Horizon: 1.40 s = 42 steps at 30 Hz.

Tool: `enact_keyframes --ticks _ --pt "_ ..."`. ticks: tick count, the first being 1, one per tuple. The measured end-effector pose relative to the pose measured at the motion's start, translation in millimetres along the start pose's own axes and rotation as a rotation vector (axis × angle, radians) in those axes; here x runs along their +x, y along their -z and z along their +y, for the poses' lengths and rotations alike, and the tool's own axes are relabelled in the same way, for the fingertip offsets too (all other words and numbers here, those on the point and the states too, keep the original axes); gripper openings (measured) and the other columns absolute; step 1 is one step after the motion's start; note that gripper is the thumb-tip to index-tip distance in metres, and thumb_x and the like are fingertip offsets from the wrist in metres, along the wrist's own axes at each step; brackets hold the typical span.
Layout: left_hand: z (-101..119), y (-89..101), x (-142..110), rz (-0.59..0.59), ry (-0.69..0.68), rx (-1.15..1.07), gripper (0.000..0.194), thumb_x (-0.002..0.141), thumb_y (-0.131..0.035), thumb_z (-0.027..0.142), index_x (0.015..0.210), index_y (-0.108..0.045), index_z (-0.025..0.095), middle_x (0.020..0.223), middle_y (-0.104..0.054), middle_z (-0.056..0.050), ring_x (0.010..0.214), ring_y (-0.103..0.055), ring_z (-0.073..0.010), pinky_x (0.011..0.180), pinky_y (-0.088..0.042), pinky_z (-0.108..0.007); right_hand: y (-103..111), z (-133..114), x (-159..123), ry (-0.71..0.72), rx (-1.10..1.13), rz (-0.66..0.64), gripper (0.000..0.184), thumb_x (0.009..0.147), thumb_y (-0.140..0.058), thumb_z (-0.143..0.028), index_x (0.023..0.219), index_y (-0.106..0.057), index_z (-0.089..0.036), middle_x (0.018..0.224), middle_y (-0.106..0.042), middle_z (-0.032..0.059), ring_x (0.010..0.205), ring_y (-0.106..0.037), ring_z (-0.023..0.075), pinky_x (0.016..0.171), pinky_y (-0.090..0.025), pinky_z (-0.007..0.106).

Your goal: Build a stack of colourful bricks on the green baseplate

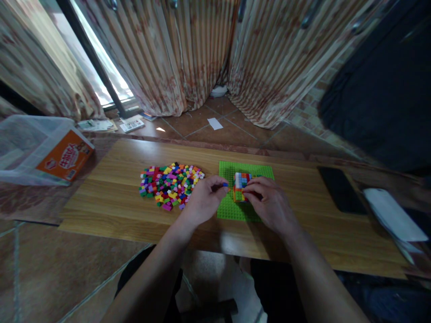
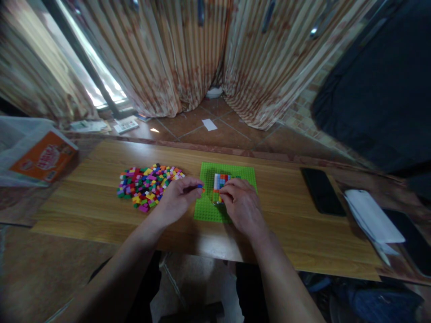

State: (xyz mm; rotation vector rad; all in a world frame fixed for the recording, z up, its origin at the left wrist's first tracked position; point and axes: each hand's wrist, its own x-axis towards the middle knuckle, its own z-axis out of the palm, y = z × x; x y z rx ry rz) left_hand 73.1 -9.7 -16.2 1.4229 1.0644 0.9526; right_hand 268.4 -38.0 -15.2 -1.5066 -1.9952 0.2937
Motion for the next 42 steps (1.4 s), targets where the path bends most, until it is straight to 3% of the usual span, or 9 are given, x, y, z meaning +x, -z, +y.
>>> enact_keyframes --ticks 28,32,38,42 --pt "-2 -4.1 -1 -0.012 0.044 -0.137 0.005 0.075 -0.066 0.016 0.08 -0.065 0.015 0.073 -0.065 0.0 0.067 -0.058 -0.0125 0.065 -0.046 -0.025 -9 3 1 -0.06 0.112 0.043 0.017 0.086 -0.062 -0.023 0.074 -0.074 -0.025 0.084 -0.067 0.0046 0.083 -0.062 0.0211 0.077 -0.05 0.039" --pt "-4 -7.6 -1 -0.03 0.078 -0.186 0.006 0.075 -0.066 0.017 0.081 -0.064 0.016 0.071 -0.065 0.0 0.065 -0.059 -0.0125 0.063 -0.048 -0.025 -6 5 -1 -0.076 0.18 0.07 0.011 0.085 -0.064 -0.027 0.081 -0.075 -0.025 0.087 -0.069 0.0041 0.084 -0.064 0.0207 0.079 -0.051 0.039" --pt "0 -12.7 -1 -0.015 0.108 -0.204 0.004 0.075 -0.064 0.015 0.079 -0.063 0.015 0.069 -0.064 0.001 0.062 -0.058 -0.0114 0.061 -0.049 -0.024 11 5 -1 -0.162 0.261 0.234 0.019 0.091 -0.057 -0.033 0.09 -0.073 -0.023 0.09 -0.072 0.0044 0.084 -0.067 0.0192 0.077 -0.053 0.035" --pt "-1 -15.1 0 -0.031 0.067 -0.19 0.005 0.077 -0.064 0.017 0.082 -0.064 0.015 0.071 -0.064 0.0 0.065 -0.06 -0.0119 0.063 -0.05 -0.025 11 -5 -2 -0.128 0.306 0.144 0.019 0.092 -0.057 -0.034 0.095 -0.073 -0.024 0.095 -0.071 0.0046 0.087 -0.066 0.0184 0.079 -0.052 0.034"
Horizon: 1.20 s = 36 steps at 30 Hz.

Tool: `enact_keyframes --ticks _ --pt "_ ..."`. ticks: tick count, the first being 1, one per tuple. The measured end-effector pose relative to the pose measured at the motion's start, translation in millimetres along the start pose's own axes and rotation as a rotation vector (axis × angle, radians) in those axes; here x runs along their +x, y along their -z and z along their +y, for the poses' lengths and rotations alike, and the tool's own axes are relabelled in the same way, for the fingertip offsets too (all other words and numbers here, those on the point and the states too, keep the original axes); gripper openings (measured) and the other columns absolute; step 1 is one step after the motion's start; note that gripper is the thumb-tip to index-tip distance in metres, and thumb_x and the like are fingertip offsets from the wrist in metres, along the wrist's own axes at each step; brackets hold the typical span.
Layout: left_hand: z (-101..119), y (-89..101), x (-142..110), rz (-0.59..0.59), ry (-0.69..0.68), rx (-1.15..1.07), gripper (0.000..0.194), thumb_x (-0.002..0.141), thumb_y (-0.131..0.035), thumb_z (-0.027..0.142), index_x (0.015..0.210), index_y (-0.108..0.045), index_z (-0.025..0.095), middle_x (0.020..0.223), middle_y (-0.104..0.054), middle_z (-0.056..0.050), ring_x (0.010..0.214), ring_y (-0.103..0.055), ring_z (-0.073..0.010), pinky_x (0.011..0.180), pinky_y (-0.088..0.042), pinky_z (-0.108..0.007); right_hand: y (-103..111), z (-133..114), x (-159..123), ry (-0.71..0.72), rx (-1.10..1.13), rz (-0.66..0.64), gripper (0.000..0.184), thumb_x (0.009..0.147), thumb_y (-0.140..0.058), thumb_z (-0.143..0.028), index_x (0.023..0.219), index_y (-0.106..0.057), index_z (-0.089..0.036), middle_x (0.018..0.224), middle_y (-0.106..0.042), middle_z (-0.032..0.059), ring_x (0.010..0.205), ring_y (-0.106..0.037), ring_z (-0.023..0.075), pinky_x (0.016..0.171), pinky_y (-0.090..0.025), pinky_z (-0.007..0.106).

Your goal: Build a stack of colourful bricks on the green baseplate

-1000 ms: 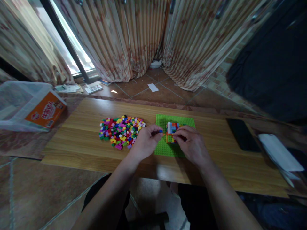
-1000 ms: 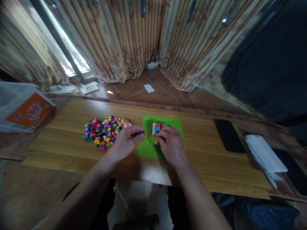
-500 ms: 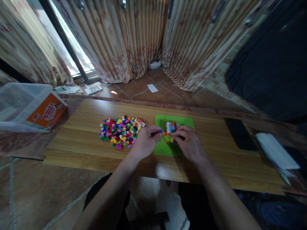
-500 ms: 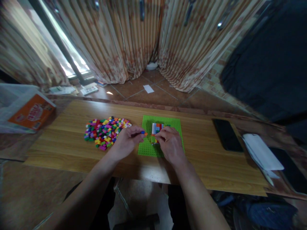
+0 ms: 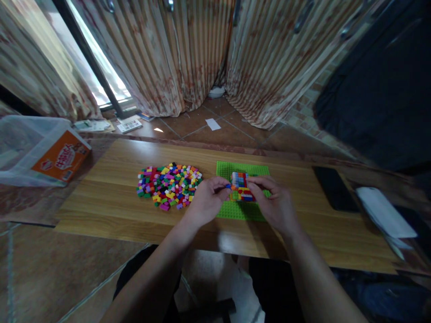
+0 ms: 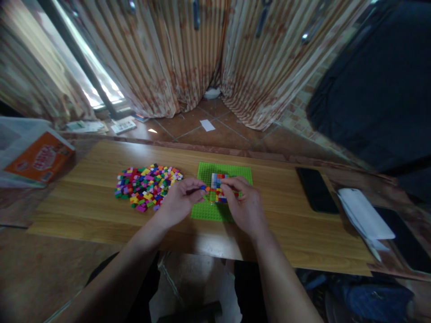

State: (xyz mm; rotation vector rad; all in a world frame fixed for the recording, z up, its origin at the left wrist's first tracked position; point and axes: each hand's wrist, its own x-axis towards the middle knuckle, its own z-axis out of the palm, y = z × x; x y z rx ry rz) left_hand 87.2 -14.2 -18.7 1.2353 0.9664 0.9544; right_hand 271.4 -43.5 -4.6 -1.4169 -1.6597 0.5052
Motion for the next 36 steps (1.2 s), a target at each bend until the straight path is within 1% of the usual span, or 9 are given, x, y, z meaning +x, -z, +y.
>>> enact_keyframes --ticks 2,7,11,15,20,24,27,32,36 --pt "-1 -1.0 0 -0.011 -0.032 0.008 0.006 0.078 -0.065 0.019 0.083 -0.065 0.015 0.072 -0.066 -0.001 0.067 -0.061 -0.0123 0.064 -0.05 -0.025 -5 -4 -2 0.005 0.011 -0.047 0.018 0.091 -0.059 -0.034 0.097 -0.073 -0.025 0.098 -0.071 0.0047 0.09 -0.066 0.0188 0.081 -0.052 0.035" --pt "-2 -4.6 0 -0.03 -0.083 -0.032 0.009 0.079 -0.065 0.018 0.087 -0.065 0.015 0.075 -0.068 -0.001 0.067 -0.062 -0.0121 0.065 -0.052 -0.025 -15 -7 -4 -0.008 0.048 -0.054 0.017 0.09 -0.06 -0.034 0.095 -0.074 -0.026 0.098 -0.072 0.0043 0.092 -0.066 0.0198 0.083 -0.051 0.037" --pt "0 -9.3 -2 -0.032 -0.097 -0.043 0.008 0.079 -0.063 0.017 0.087 -0.065 0.016 0.075 -0.068 -0.001 0.066 -0.062 -0.0118 0.067 -0.053 -0.026 -20 -6 -4 -0.012 0.106 -0.006 0.015 0.089 -0.062 -0.034 0.09 -0.075 -0.027 0.091 -0.073 0.0033 0.089 -0.066 0.0198 0.081 -0.052 0.037" --pt "2 -15.0 -3 0.013 -0.086 -0.063 0.007 0.077 -0.064 0.016 0.084 -0.066 0.015 0.071 -0.067 0.0 0.065 -0.062 -0.0119 0.067 -0.053 -0.026 -22 -7 -6 0.03 0.109 0.057 0.013 0.088 -0.063 -0.031 0.087 -0.076 -0.028 0.086 -0.072 0.0019 0.085 -0.066 0.0193 0.078 -0.052 0.036" --pt "-1 -17.2 -2 0.068 -0.037 -0.072 0.005 0.077 -0.065 0.02 0.079 -0.065 0.016 0.068 -0.066 0.0 0.061 -0.061 -0.0116 0.062 -0.05 -0.025 -14 -9 -5 0.126 -0.078 0.045 0.016 0.091 -0.06 -0.03 0.088 -0.075 -0.029 0.088 -0.072 0.0029 0.086 -0.066 0.0207 0.081 -0.052 0.038" --pt "-10 -7.9 0 0.096 -0.053 0.056 0.005 0.078 -0.064 0.021 0.079 -0.065 0.016 0.069 -0.066 0.0 0.062 -0.062 -0.0132 0.059 -0.048 -0.025 3 -3 0 0.112 -0.159 0.055 0.017 0.092 -0.058 -0.031 0.09 -0.075 -0.026 0.09 -0.072 0.0048 0.087 -0.066 0.0217 0.081 -0.052 0.038" --pt "-15 0.4 1 0.099 -0.094 0.16 0.008 0.079 -0.061 0.019 0.084 -0.066 0.016 0.074 -0.067 -0.001 0.066 -0.062 -0.0139 0.062 -0.049 -0.025 12 4 1 0.114 -0.205 0.002 0.019 0.093 -0.058 -0.031 0.09 -0.075 -0.025 0.091 -0.071 0.0055 0.09 -0.065 0.0225 0.082 -0.051 0.039" --pt "-15 4.4 2 0.104 -0.075 0.231 0.019 0.078 -0.059 0.015 0.095 -0.067 0.015 0.079 -0.07 -0.003 0.068 -0.063 -0.0151 0.064 -0.05 -0.026 10 13 -2 0.144 -0.248 -0.13 0.014 0.09 -0.063 -0.031 0.088 -0.076 -0.026 0.094 -0.068 0.005 0.09 -0.062 0.0219 0.08 -0.05 0.038" --pt "-12 2.5 2 0.104 -0.066 0.237 0.015 0.079 -0.058 0.013 0.09 -0.066 0.015 0.078 -0.069 -0.003 0.072 -0.064 -0.0155 0.066 -0.05 -0.025 4 17 -2 0.141 -0.264 -0.129 0.012 0.089 -0.065 -0.028 0.085 -0.076 -0.027 0.093 -0.067 0.0045 0.09 -0.062 0.0215 0.081 -0.05 0.039"
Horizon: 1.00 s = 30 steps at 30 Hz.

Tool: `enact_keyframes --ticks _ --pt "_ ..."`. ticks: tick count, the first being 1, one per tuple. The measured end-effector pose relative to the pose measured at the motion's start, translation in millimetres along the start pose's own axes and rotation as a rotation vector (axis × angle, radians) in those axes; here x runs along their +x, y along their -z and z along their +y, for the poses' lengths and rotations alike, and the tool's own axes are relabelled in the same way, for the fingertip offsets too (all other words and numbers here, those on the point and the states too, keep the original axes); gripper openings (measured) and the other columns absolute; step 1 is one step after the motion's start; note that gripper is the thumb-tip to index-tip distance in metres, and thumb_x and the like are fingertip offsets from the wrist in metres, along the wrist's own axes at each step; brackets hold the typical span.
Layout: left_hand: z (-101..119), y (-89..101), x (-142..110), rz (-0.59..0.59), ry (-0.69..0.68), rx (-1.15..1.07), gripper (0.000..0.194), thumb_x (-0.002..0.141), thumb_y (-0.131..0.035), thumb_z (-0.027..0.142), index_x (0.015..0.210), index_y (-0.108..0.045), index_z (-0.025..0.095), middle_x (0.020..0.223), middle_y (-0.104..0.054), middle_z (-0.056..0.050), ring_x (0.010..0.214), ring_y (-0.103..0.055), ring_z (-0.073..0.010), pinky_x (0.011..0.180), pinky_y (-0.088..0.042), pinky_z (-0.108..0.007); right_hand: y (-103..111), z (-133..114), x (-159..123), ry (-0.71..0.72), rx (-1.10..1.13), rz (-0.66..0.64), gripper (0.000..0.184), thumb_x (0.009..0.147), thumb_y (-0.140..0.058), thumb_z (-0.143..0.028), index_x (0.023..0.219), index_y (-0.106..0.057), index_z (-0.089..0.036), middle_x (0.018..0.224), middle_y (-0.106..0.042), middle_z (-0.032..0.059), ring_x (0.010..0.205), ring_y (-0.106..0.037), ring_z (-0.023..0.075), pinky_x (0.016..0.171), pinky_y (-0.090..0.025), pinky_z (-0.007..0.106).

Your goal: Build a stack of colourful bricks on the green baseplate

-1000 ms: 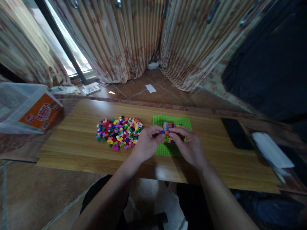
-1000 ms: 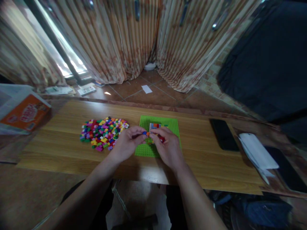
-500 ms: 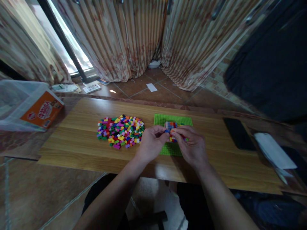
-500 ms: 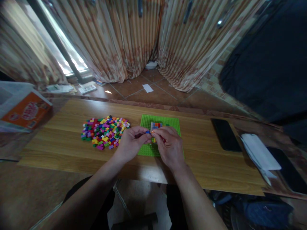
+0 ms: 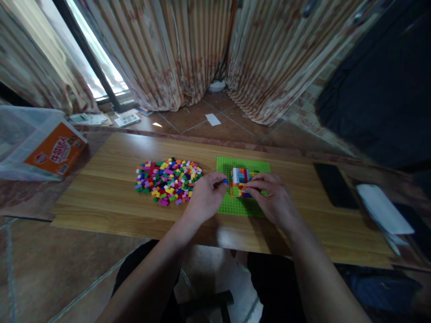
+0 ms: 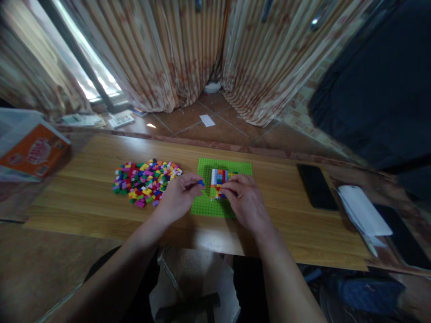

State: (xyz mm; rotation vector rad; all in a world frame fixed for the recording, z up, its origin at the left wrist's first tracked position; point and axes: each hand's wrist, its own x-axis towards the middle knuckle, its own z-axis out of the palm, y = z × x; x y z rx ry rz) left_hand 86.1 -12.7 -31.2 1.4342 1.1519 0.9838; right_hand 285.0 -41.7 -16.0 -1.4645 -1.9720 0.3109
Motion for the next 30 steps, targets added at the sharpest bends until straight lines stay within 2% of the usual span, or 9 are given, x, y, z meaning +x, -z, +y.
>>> enact_keyframes --ticks 10,16,23,30 --pt "2 0.7 -1 0.002 0.002 0.005 0.012 0.079 -0.057 0.01 0.087 -0.062 0.016 0.077 -0.068 -0.002 0.07 -0.064 -0.0149 0.063 -0.049 -0.024 -7 -2 2 -0.044 0.021 0.037 0.009 0.085 -0.068 -0.024 0.078 -0.074 -0.025 0.091 -0.066 0.0043 0.088 -0.062 0.0212 0.081 -0.049 0.039" --pt "3 0.7 -3 0.016 -0.014 0.095 0.01 0.079 -0.058 0.01 0.085 -0.062 0.016 0.072 -0.067 -0.001 0.066 -0.063 -0.0146 0.06 -0.046 -0.023 -11 -2 3 -0.072 0.034 0.083 0.009 0.083 -0.068 -0.023 0.076 -0.072 -0.023 0.087 -0.066 0.0041 0.085 -0.061 0.0208 0.078 -0.048 0.037" --pt "8 1.9 -2 0.041 -0.065 0.175 0.012 0.08 -0.06 0.01 0.08 -0.071 0.016 0.08 -0.072 -0.003 0.076 -0.066 -0.0159 0.071 -0.049 -0.026 -11 -3 1 -0.032 0.016 0.066 0.014 0.085 -0.064 -0.022 0.074 -0.071 -0.024 0.086 -0.066 0.0041 0.086 -0.06 0.0217 0.079 -0.048 0.038" --pt "1 -16.7 0 0.085 0.0 0.084 0.013 0.08 -0.066 0.013 0.085 -0.077 0.017 0.08 -0.076 -0.003 0.072 -0.068 -0.0152 0.069 -0.052 -0.026 -13 -1 2 -0.054 -0.021 0.025 0.017 0.086 -0.061 -0.021 0.071 -0.07 -0.023 0.083 -0.064 0.0045 0.083 -0.059 0.0223 0.077 -0.048 0.04"
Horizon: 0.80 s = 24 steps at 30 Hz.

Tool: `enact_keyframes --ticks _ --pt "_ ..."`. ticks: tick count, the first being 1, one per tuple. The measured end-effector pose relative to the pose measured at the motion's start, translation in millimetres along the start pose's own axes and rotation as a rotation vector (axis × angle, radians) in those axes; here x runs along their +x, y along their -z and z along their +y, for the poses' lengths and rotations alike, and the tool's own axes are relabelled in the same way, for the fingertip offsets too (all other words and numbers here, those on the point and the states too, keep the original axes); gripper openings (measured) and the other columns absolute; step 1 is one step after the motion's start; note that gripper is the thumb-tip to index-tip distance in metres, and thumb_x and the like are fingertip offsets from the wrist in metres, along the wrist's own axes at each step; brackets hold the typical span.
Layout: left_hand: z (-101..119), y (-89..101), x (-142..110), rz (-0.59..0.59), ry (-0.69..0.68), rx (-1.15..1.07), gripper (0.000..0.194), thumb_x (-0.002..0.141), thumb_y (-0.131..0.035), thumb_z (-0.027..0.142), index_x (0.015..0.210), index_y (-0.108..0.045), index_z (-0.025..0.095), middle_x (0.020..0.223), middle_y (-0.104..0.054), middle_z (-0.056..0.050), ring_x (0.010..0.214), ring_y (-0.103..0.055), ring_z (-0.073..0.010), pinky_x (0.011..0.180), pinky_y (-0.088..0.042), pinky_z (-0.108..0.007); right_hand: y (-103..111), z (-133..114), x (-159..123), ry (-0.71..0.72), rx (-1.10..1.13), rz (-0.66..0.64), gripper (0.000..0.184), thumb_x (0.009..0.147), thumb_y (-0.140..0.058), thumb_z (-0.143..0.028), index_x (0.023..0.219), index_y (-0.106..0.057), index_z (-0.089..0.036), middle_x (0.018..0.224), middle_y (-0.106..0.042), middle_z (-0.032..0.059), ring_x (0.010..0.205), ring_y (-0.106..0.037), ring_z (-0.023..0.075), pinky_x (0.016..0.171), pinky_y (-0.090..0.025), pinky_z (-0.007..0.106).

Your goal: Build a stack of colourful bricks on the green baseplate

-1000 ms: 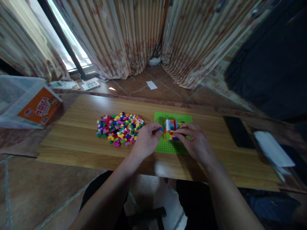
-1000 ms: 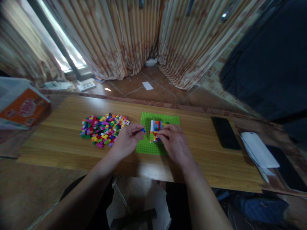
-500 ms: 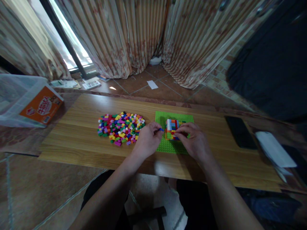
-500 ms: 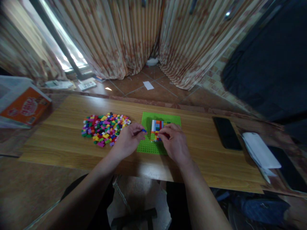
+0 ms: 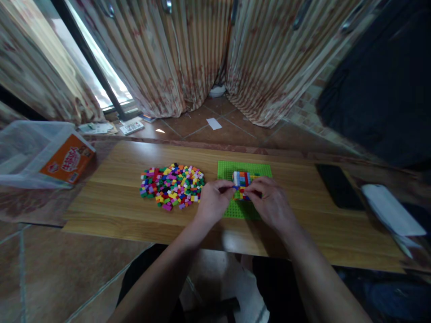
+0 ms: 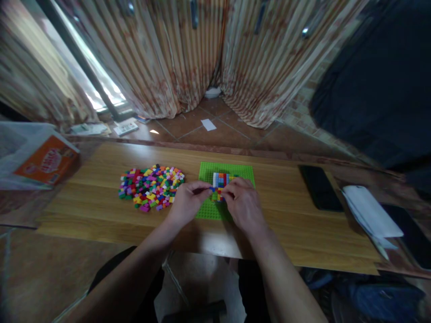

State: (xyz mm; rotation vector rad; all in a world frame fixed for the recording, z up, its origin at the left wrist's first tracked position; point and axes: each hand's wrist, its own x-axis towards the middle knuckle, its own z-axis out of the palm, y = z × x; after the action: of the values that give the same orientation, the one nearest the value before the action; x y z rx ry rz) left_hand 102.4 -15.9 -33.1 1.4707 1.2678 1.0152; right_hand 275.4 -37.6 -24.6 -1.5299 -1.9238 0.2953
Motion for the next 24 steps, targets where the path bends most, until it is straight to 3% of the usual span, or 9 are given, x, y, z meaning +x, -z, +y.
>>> enact_keyframes --ticks 9,14,24 --pt "-2 -5.6 0 0.031 -0.103 0.122 0.019 0.082 -0.065 0.01 0.091 -0.078 0.021 0.087 -0.078 -0.003 0.078 -0.071 -0.0162 0.076 -0.055 -0.028 6 -5 0 -0.057 0.07 0.004 0.015 0.088 -0.061 -0.029 0.081 -0.073 -0.023 0.088 -0.067 0.005 0.087 -0.062 0.0223 0.081 -0.049 0.04" --pt "-2 -8.2 0 0.046 -0.141 0.178 0.016 0.082 -0.064 0.011 0.089 -0.075 0.019 0.089 -0.077 -0.004 0.081 -0.071 -0.0167 0.079 -0.056 -0.029 6 -11 3 -0.114 0.074 0.068 0.018 0.089 -0.059 -0.031 0.082 -0.072 -0.022 0.09 -0.068 0.0061 0.087 -0.064 0.0217 0.081 -0.049 0.039" --pt "-5 -11.9 4 0.036 -0.058 0.067 0.014 0.076 -0.061 0.006 0.084 -0.067 0.016 0.081 -0.073 -0.004 0.074 -0.069 -0.0149 0.07 -0.054 -0.025 -14 -15 8 -0.217 0.009 0.162 0.02 0.081 -0.068 -0.039 0.069 -0.067 -0.023 0.084 -0.063 0.0064 0.085 -0.059 0.0246 0.077 -0.046 0.041"
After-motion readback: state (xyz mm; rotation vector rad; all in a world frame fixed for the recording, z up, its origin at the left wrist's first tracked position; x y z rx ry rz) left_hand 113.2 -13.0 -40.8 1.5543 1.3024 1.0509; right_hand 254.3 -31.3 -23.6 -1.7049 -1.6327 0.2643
